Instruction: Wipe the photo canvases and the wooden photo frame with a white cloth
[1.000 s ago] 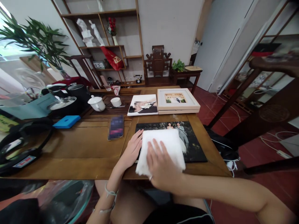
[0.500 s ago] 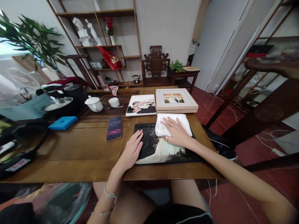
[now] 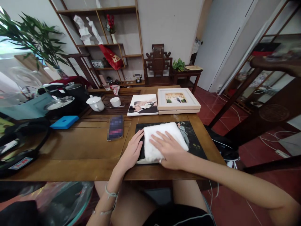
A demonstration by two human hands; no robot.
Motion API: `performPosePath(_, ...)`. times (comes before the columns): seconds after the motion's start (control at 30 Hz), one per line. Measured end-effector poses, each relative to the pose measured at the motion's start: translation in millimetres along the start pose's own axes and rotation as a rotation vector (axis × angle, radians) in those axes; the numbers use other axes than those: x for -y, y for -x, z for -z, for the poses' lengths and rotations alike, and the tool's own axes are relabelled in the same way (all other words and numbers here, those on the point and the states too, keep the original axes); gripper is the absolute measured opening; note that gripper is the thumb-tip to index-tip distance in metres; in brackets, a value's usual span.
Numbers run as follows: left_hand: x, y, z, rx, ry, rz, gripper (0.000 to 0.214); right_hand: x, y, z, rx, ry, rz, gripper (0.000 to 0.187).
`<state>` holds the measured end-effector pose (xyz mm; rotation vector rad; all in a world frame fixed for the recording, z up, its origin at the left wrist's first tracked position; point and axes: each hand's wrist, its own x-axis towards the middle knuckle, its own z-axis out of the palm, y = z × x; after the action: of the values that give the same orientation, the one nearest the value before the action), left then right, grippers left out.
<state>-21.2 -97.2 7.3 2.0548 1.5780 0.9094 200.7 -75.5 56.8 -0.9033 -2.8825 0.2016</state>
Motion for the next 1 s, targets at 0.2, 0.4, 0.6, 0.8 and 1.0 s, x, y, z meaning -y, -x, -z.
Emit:
performPosePath(0.2, -2.4, -1.2, 0.2, 0.000, 0.004, 0.005, 0.047, -30.8, -48.7, 12.2, -0.052, 0.019, -0.094, 0.065)
performPosePath(0.4, 0.7, -2.3, -0.5, -0.010, 0.006, -0.013, 0.047, -28.1, -62.0, -3.2, -0.061, 0.065, 0.014, 0.068)
performPosePath(0.6, -0.6, -0.8, 0.9, 0.039, -0.019, 0.041, 0.050, 22.8, 0.6, -7.5, -0.015, 0.050, 0.014, 0.075)
performPosePath(0.8, 0.3, 0.4, 0.7, 0.066, -0.047, 0.042, 0.051, 39.1, 28.8, -5.1, 0.027, 0.023, 0.031, 0.076)
performPosePath(1.0, -1.1, 1.3, -0.1, 0.037, -0.041, 0.018, 0.049, -17.5, -36.8, 7.8, -0.038, 0.101, -0.194, 0.069)
